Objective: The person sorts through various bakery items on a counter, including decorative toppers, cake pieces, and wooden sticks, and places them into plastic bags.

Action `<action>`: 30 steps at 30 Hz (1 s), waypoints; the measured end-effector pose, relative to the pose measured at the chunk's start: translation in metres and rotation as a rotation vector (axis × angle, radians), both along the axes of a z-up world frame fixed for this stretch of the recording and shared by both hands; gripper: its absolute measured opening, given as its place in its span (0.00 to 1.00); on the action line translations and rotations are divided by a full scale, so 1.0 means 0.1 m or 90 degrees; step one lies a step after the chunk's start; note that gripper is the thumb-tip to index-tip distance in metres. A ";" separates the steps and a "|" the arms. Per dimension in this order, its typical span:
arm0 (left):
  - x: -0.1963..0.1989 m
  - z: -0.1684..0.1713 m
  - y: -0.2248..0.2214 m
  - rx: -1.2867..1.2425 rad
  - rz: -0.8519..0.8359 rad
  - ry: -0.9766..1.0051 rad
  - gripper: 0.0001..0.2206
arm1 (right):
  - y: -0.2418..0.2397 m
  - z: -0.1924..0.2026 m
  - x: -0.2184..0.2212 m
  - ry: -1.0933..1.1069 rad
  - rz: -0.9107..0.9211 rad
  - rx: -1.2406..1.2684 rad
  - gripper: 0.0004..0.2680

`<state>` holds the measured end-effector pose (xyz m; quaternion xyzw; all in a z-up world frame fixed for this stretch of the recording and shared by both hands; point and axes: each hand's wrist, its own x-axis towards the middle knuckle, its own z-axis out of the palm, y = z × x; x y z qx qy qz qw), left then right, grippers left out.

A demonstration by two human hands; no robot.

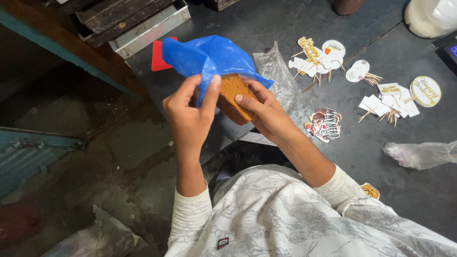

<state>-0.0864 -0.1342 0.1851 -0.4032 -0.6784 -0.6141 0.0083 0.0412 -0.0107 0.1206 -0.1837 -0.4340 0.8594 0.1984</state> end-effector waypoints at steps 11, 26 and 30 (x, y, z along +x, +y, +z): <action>0.47 -0.16 0.13 -0.024 -0.093 0.016 0.08 | 0.16 -0.20 0.09 0.068 -0.131 -0.138 0.09; 0.11 -0.58 0.66 0.137 -0.031 -0.249 0.08 | 0.13 -0.39 1.09 0.045 0.035 -0.113 0.30; -0.32 -0.62 0.86 0.160 -0.035 -0.166 0.09 | 0.08 -0.42 1.26 0.118 0.058 -0.123 0.36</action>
